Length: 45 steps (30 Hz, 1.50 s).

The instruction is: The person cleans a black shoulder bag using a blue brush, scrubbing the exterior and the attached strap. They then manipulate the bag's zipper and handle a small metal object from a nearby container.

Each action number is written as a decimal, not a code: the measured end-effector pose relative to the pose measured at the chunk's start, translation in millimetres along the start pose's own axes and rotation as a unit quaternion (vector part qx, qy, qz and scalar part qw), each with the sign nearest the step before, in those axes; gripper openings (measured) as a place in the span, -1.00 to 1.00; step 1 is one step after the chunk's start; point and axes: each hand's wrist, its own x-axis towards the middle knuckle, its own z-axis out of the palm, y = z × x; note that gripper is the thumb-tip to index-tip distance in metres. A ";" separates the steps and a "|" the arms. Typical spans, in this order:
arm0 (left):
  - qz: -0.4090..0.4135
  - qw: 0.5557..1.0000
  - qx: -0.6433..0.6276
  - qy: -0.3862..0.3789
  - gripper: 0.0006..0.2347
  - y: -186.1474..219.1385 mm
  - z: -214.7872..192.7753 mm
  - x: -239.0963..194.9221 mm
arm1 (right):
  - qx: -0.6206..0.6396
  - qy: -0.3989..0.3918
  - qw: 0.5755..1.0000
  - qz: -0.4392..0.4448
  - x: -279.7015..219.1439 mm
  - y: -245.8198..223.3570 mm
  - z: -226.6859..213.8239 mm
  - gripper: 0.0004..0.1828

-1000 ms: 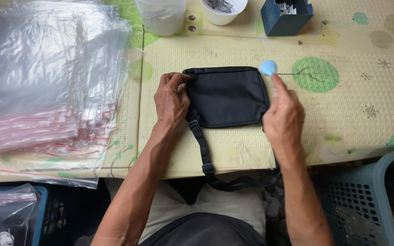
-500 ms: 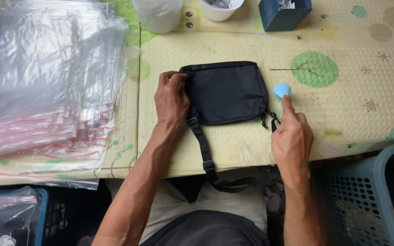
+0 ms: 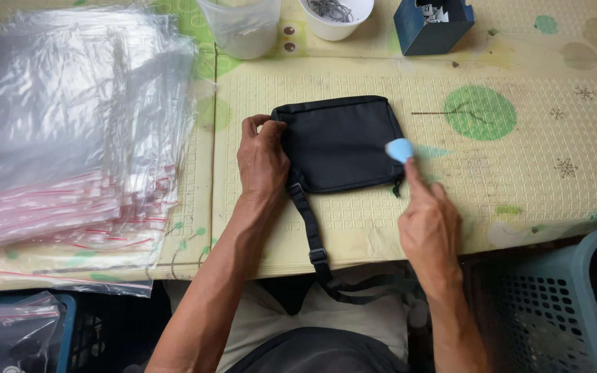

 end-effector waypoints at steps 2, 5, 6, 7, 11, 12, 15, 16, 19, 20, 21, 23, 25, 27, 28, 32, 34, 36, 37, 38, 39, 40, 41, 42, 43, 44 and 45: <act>-0.001 1.000 0.000 -0.001 -0.87 0.2 -1.4 -0.1 | 0.023 0.037 0.999 -0.007 0.0 -6.2 -6.9 -0.40; 0.005 1.000 0.000 0.003 -0.87 0.2 -1.1 3.1 | 0.107 0.060 0.992 -0.036 -7.6 -32.0 10.4 -0.43; 0.008 1.000 0.001 0.004 -0.87 -0.2 -1.8 2.4 | 0.167 0.041 0.984 -0.056 -13.1 -43.5 20.8 -0.41; 0.010 1.000 0.002 0.003 -0.87 -0.6 -1.9 1.8 | 0.168 0.043 0.983 -0.056 -22.4 -49.6 25.7 -0.41; 0.020 0.999 0.027 -0.010 -0.83 1.8 -0.9 4.0 | 0.011 -0.032 0.995 -0.096 -37.6 -32.7 32.7 -0.36; 0.028 0.999 0.030 -0.006 -0.83 2.3 -1.0 3.2 | -0.026 -0.025 0.998 -0.055 -36.5 -17.9 31.0 -0.38; 0.022 0.999 0.030 -0.008 -0.82 2.6 0.1 4.6 | -0.057 0.011 0.998 -0.038 -17.2 1.9 -0.8 -0.44; 0.023 0.999 0.028 -0.009 -0.82 2.9 0.3 4.5 | -0.058 0.013 0.998 -0.036 -5.2 -3.2 -5.4 -0.44; 0.026 0.999 0.039 -0.007 -0.86 1.8 -0.1 3.2 | -0.006 -0.021 1.000 -0.008 34.8 -9.8 -6.7 -0.42; 0.028 0.999 0.041 -0.006 -0.86 1.0 0.4 2.6 | -0.012 -0.007 1.000 -0.019 51.4 -5.4 0.7 -0.44; 0.030 0.999 0.043 -0.004 -0.85 0.1 1.1 2.7 | -0.019 0.008 0.999 -0.032 68.9 -1.2 7.8 -0.46; 0.026 0.999 0.043 -0.004 -0.85 -0.6 1.8 2.5 | -0.021 0.013 0.999 -0.029 100.7 17.0 23.9 -0.47; 0.021 0.999 0.044 -0.006 -0.85 1.7 -0.6 1.5 | -0.022 0.015 0.999 -0.026 118.1 21.9 30.3 -0.49; 0.014 0.999 0.046 -0.009 -0.84 8.2 -4.4 3.1 | -0.006 0.003 1.000 -0.026 121.7 14.8 25.5 -0.49; 0.015 0.999 0.044 -0.013 -0.84 7.8 -2.9 2.3 | -0.006 0.004 1.000 -0.022 105.0 9.0 16.1 -0.49; 0.003 0.999 0.051 -0.008 -0.83 8.0 -2.3 0.0 | -0.025 -0.046 0.999 0.001 38.2 -17.2 -25.1 -0.41; 0.009 0.998 0.055 -0.004 -0.83 7.6 -2.2 3.2 | -0.014 -0.052 0.999 0.005 13.2 -18.8 -35.8 -0.37; 0.012 0.999 0.045 -0.011 -0.83 3.9 -1.2 2.3 | -0.012 0.008 1.000 0.003 -8.6 -9.8 -33.3 -0.39; 0.010 0.999 0.047 -0.012 -0.83 0.4 -0.1 2.8 | -0.011 0.005 1.000 0.002 -7.2 -7.2 -26.0 -0.39; 0.002 1.000 0.022 -0.019 -0.84 -3.3 0.3 3.1 | 0.021 0.027 0.999 -0.016 -6.3 -5.1 -18.8 -0.42; -0.007 1.000 -0.003 -0.025 -0.84 -7.9 -0.7 3.5 | 0.054 0.049 0.997 -0.036 -4.8 -4.2 -11.0 -0.45; -0.009 1.000 0.000 -0.023 -0.84 -9.5 -5.2 1.4 | 0.056 0.047 0.997 -0.039 -6.4 -13.8 -3.6 -0.45; -0.014 0.999 -0.036 -0.033 -0.85 -11.0 -9.4 3.7 | 0.124 0.017 0.991 -0.051 -4.1 -23.8 3.9 -0.47; -0.017 0.996 -0.072 -0.043 -0.85 -12.5 -13.6 6.2 | 0.192 -0.013 0.979 -0.064 -1.6 -34.1 11.4 -0.49; -0.020 0.997 -0.069 -0.040 -0.85 -13.5 -15.9 6.8 | 0.194 -0.016 0.979 -0.067 -7.0 -49.4 17.3 -0.49; -0.016 0.994 -0.101 -0.048 -0.84 -14.8 -18.0 7.5 | 0.210 -0.044 0.973 -0.087 -12.5 -64.6 23.4 -0.48; -0.012 0.990 -0.133 -0.053 -0.84 -16.1 -19.6 9.2 | 0.224 -0.072 0.966 -0.107 -17.0 -79.6 29.2 -0.48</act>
